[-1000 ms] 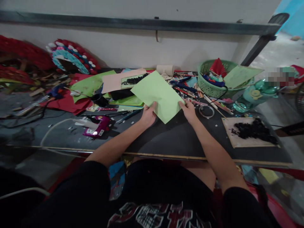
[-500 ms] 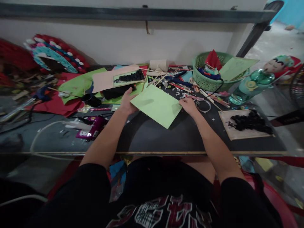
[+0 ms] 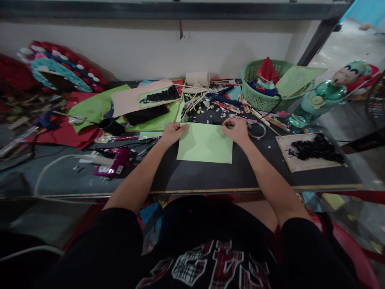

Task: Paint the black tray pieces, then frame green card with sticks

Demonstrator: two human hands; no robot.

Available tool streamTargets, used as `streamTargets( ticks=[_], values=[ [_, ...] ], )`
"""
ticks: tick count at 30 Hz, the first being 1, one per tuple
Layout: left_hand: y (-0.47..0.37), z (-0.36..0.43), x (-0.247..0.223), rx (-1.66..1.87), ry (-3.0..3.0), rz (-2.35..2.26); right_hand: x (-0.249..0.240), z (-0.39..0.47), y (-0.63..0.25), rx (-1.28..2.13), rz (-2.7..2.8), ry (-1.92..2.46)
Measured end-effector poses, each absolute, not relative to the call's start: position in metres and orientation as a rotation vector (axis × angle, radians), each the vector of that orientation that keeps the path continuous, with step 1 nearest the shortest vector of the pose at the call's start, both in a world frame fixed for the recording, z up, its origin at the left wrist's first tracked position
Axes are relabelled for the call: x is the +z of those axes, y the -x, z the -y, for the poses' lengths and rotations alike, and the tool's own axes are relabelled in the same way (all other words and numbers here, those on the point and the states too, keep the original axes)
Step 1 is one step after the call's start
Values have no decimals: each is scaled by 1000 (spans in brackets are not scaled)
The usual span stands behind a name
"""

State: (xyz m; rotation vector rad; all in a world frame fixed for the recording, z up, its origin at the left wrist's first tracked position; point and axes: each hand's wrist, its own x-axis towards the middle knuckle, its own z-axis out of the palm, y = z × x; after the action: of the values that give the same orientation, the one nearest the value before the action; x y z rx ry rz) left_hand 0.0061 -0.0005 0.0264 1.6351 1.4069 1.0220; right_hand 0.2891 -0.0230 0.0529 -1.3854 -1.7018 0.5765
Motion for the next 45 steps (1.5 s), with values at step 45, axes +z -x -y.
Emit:
streamTargets(
  ticks=[45],
  values=[
    [-2, -19, -1, 1723, -1489, -1462, 31, 3, -309, 1079, 1587, 1285]
  ],
)
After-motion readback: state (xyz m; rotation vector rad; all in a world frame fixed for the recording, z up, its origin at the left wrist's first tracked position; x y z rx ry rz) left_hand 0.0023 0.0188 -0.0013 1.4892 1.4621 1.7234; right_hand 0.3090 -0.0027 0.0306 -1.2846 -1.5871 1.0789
